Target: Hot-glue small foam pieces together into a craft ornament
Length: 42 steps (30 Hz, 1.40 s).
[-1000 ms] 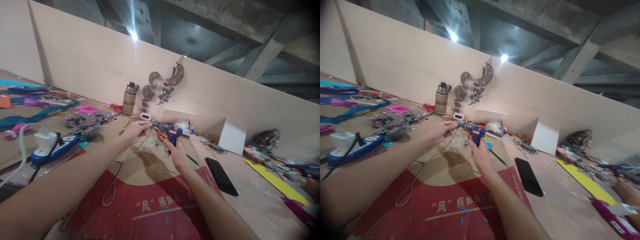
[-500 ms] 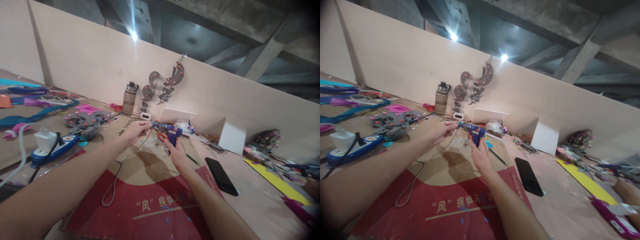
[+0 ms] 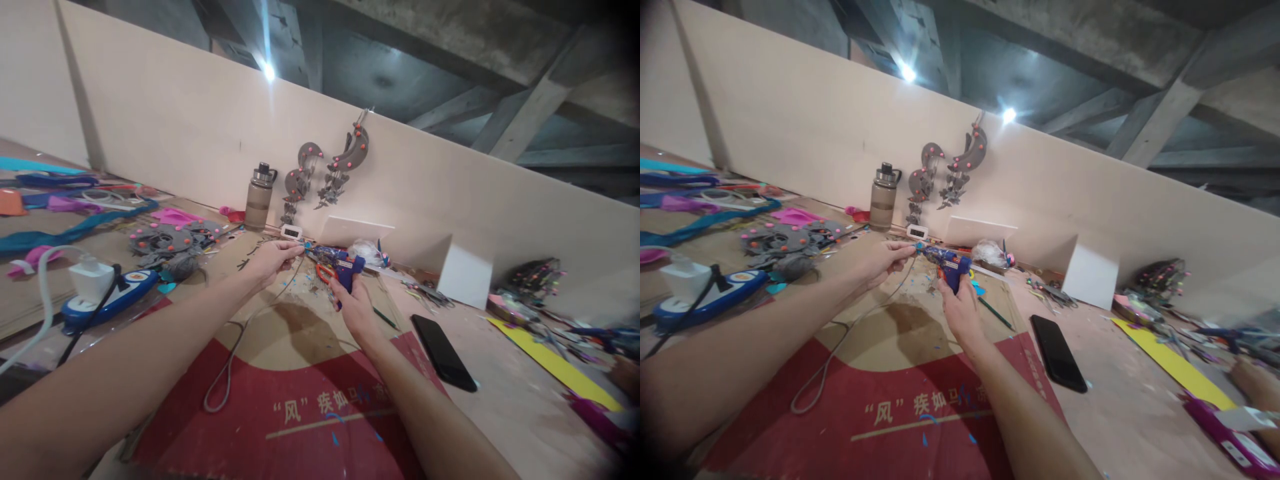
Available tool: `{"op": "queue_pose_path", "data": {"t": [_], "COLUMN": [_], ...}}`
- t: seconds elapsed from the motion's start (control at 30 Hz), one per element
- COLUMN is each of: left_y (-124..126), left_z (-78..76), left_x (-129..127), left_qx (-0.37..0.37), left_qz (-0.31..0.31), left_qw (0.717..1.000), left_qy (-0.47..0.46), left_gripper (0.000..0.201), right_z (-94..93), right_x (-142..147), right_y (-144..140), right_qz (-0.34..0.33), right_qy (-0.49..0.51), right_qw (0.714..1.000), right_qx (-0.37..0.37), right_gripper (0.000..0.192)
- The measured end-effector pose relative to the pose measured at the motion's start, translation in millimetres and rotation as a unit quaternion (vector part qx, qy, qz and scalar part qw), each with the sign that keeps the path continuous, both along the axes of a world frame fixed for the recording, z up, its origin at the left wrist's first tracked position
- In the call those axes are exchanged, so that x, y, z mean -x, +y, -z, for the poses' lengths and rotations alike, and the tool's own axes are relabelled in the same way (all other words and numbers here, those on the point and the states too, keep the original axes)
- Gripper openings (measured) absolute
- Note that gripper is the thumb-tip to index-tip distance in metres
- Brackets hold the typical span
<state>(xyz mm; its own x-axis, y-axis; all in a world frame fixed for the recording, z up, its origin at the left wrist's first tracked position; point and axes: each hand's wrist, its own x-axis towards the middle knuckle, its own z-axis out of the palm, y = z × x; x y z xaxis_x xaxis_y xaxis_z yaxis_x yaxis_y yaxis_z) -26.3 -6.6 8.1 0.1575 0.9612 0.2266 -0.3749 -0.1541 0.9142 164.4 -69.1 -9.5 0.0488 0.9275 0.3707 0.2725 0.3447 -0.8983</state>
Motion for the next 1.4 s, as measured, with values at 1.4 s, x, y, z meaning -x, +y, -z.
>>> {"op": "queue_pose_path", "data": {"t": [1.4], "left_y": [-52], "left_z": [-19.3], "left_x": [-30], "left_qx": [-0.239], "left_qz": [-0.106], "left_qw": [0.928], "left_qy": [0.267], "left_gripper": [0.013], "right_z": [-20.9], "right_x": [15], "right_y": [-13], "right_qz": [-0.060], "right_qy": [0.137], "right_qw": [0.989], "right_qx": [-0.006], "right_gripper": [0.024]}}
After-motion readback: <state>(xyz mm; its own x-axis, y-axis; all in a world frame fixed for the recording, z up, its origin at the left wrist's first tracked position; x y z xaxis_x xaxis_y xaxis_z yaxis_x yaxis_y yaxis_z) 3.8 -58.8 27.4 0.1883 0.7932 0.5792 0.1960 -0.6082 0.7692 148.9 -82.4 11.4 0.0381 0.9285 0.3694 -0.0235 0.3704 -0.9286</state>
